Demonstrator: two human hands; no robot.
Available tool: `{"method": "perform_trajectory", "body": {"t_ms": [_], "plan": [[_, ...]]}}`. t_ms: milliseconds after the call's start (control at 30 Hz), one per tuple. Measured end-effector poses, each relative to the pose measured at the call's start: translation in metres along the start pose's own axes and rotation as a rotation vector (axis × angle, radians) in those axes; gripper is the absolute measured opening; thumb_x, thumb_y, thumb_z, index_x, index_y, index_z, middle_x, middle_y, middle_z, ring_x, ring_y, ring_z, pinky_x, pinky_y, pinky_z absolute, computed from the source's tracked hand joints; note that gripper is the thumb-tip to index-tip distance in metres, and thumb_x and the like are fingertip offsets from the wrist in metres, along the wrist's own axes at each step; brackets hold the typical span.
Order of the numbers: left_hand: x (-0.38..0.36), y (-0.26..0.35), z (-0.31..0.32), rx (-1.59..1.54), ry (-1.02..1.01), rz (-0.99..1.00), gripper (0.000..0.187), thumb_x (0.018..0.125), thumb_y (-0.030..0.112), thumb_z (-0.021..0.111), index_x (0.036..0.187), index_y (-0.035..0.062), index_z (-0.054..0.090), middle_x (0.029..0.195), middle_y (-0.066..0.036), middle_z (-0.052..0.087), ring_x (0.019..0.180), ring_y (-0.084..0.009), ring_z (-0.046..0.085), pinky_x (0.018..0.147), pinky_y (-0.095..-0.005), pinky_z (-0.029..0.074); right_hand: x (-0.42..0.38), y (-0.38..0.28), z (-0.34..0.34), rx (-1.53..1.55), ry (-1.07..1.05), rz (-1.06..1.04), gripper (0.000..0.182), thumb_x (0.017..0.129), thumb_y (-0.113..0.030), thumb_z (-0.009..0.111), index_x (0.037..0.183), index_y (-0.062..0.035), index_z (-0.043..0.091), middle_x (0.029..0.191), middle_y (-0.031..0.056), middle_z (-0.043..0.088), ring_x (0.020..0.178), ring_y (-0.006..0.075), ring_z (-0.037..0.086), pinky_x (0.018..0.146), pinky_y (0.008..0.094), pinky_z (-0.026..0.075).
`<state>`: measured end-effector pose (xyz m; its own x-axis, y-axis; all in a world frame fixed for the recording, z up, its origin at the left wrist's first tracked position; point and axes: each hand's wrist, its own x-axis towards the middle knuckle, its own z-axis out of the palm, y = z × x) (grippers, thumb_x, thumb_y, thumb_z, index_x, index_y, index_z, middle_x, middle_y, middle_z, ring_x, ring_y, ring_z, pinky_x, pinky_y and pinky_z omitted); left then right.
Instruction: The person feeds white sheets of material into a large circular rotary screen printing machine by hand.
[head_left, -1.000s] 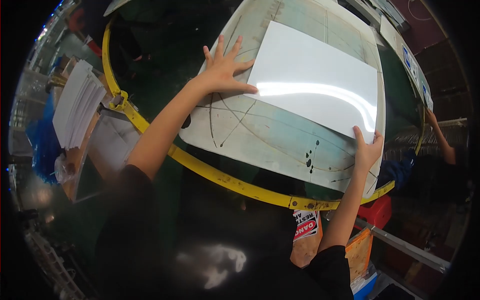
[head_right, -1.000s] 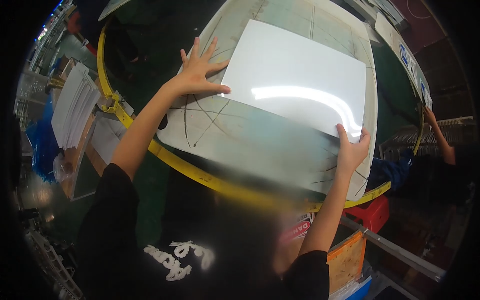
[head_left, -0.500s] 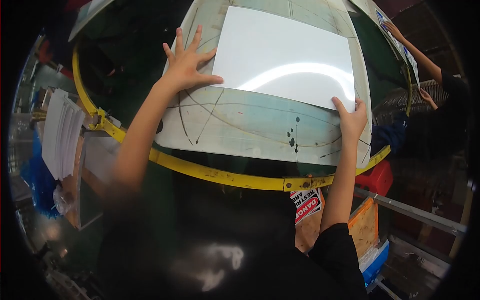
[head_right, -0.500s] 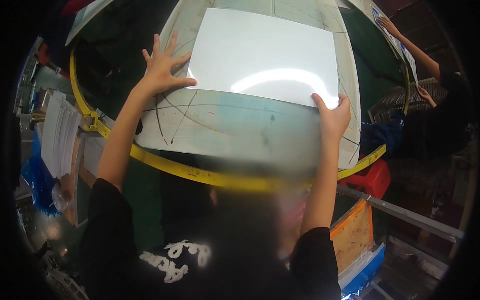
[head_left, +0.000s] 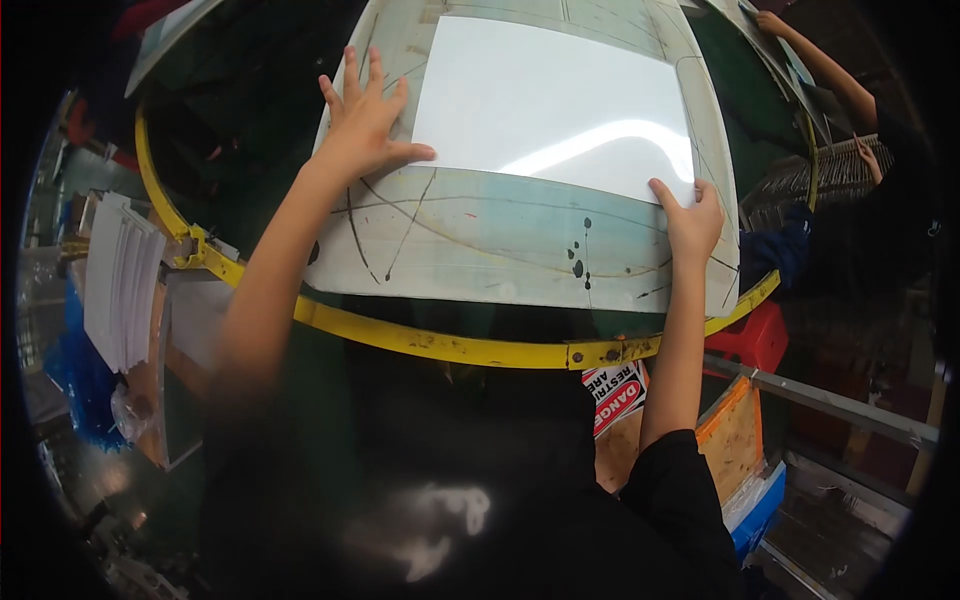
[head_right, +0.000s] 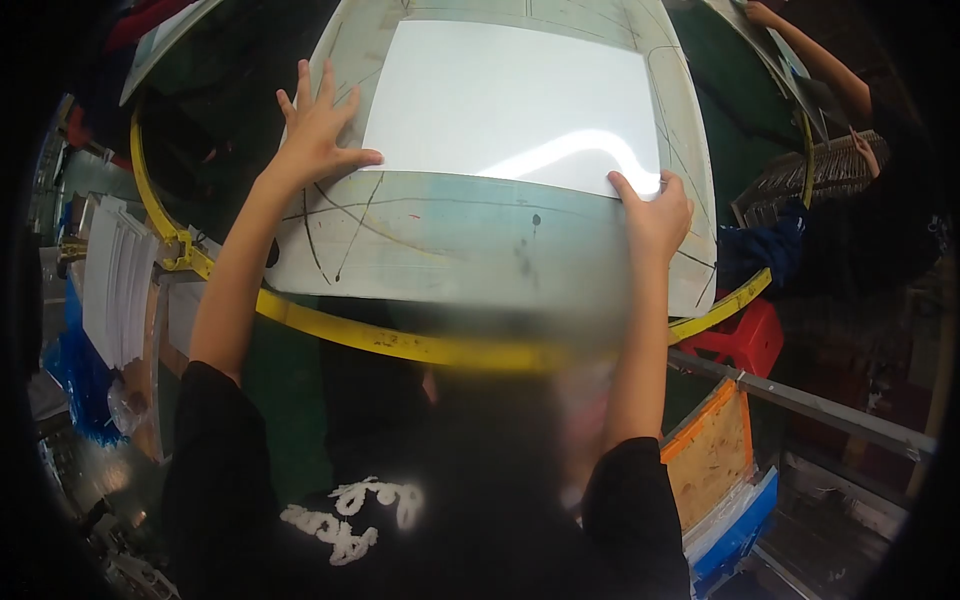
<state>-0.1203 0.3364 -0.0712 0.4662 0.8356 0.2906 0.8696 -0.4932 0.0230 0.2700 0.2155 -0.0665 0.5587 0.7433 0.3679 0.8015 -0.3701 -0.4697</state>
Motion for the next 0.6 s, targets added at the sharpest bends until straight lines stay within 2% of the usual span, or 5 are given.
{"method": "perform_trajectory", "body": {"t_ms": [167,267,467,533,600], "plan": [[0.006,0.017,-0.03,0.003,-0.187,0.038,0.075,0.061,0.055,0.072,0.125,0.0199,0.055,0.148,-0.021,0.015,0.136,-0.0424,-0.006,0.098,-0.0698,-0.003,0.004,-0.002,-0.002,-0.201,0.165,-0.426,0.049,0.066,-0.038,0.074,0.104,-0.0102,0.062,0.081,0.0122,0.06,0.085,0.0283,0.058,0.091,0.041,0.036],[0.018,0.031,-0.04,0.135,-0.317,0.02,0.072,0.059,0.053,0.073,0.121,0.0199,0.057,0.145,-0.021,0.022,0.137,-0.0412,-0.001,0.1,-0.0689,-0.002,0.003,-0.01,-0.011,-0.078,-0.205,-0.305,0.036,0.072,-0.033,0.069,0.1,-0.0103,0.066,0.083,0.01,0.061,0.084,0.0266,0.058,0.086,0.0411,0.039],[0.043,0.074,-0.052,0.533,-0.486,0.041,0.066,0.05,0.048,0.081,0.099,0.0071,0.064,0.138,-0.026,0.034,0.135,-0.0405,0.015,0.102,-0.0672,0.007,-0.02,0.029,-0.062,0.282,-0.478,-0.397,0.04,0.083,-0.028,0.062,0.118,-0.0104,0.058,0.128,0.0118,0.051,0.113,0.0283,0.053,0.1,0.0333,0.036],[0.027,0.085,-0.059,0.507,-0.31,0.027,0.073,0.054,0.046,0.08,0.113,0.0079,0.058,0.139,-0.026,0.033,0.133,-0.0419,0.02,0.102,-0.0623,0.017,-0.06,0.039,-0.124,0.13,-0.393,-0.592,0.042,0.082,-0.023,0.062,0.121,-0.0101,0.054,0.133,0.0135,0.046,0.117,0.0291,0.048,0.1,0.0348,0.035],[-0.015,0.092,-0.063,0.271,0.087,0.091,0.08,0.063,0.045,0.076,0.13,0.0121,0.047,0.139,-0.022,0.034,0.13,-0.0433,0.025,0.101,-0.0585,0.022,-0.114,0.069,-0.182,0.025,-0.355,-0.455,0.039,0.078,-0.02,0.067,0.113,-0.0067,0.058,0.122,0.0113,0.055,0.114,0.0266,0.05,0.097,0.0346,0.038]]}}
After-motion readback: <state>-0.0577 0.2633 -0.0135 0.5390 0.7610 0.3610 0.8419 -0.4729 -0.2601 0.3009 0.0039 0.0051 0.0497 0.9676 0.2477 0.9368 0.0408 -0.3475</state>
